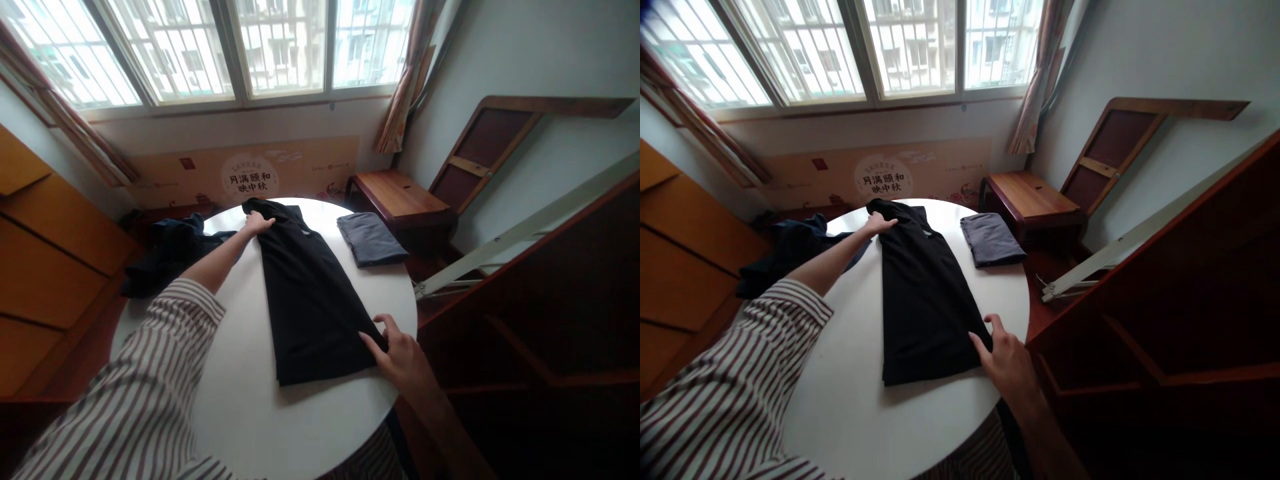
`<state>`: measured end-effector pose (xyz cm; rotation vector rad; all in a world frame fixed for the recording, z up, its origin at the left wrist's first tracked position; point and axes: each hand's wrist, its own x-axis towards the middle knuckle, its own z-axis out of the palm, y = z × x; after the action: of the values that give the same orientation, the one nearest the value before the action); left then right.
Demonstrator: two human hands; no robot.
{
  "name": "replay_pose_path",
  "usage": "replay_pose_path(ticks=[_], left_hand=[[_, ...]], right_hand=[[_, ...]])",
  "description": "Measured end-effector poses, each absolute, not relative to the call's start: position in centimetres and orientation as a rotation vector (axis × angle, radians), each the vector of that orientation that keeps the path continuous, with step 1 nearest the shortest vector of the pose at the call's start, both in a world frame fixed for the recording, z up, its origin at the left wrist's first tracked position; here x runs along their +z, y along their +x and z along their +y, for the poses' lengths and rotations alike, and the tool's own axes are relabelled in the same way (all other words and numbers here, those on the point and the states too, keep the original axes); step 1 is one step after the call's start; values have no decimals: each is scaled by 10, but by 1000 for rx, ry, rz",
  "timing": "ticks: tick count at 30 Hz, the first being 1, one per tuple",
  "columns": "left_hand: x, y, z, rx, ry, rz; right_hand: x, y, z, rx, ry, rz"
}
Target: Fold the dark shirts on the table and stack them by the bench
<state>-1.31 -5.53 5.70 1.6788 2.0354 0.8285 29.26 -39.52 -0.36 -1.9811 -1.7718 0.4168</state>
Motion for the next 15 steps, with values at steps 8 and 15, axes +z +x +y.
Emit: replay_pose_path(ticks=[8,15], left_hand=[[31,-7,-316,455,2610,1160],[-5,-18,-406,518,2731,913]], right_hand=[[-3,301,-385,288,-1852,-1978],[1,309,-378,427,-1724,-1966]])
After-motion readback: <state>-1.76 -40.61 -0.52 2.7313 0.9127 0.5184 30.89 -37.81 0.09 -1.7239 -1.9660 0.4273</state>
